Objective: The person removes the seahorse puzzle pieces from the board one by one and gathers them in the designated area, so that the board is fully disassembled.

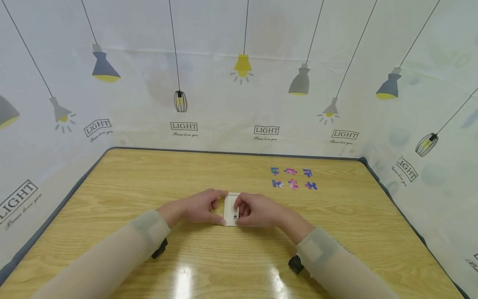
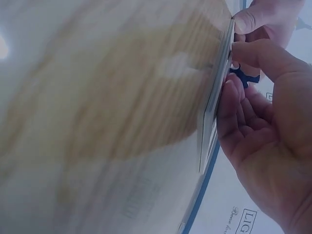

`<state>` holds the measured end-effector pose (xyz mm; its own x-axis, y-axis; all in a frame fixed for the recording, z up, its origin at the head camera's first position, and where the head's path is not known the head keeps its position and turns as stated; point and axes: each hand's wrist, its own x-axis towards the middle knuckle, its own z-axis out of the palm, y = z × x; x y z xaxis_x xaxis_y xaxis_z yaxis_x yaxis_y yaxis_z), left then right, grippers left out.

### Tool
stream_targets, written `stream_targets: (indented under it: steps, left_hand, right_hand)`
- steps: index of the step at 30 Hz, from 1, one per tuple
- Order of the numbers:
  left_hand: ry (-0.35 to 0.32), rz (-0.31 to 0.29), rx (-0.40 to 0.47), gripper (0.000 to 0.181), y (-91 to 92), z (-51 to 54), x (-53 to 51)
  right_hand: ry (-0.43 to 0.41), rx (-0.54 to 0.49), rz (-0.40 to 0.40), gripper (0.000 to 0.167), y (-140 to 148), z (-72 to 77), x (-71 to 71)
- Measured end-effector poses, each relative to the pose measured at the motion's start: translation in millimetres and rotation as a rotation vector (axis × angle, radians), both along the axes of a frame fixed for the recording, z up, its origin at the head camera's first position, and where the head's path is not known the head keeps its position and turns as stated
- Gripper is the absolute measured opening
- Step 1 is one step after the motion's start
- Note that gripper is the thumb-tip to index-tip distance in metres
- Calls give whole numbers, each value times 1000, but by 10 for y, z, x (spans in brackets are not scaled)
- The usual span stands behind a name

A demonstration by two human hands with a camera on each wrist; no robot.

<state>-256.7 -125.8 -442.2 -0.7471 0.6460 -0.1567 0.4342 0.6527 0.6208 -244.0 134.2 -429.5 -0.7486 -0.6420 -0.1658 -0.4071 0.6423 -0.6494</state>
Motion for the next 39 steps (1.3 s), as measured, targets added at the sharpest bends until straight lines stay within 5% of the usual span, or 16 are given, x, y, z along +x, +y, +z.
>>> stream_targets:
  steps: [6,21,30,39]
  left_hand:
    - [-6,5,-7,93,-10,-7,-7]
    - [-15,15,-17,93,18,8,0]
    - [-23,26,-16,93,11,7,-3]
    - [-31,35,-16,94,8,6,13]
  right_hand:
    - [43,-3,10,33,-16,21,38]
    - [-65,-113,-62,40,179,-26,-49]
    - [46,-122,-78,48,393,74,-46]
    - [54,-107,-193,47,682,101,-52]
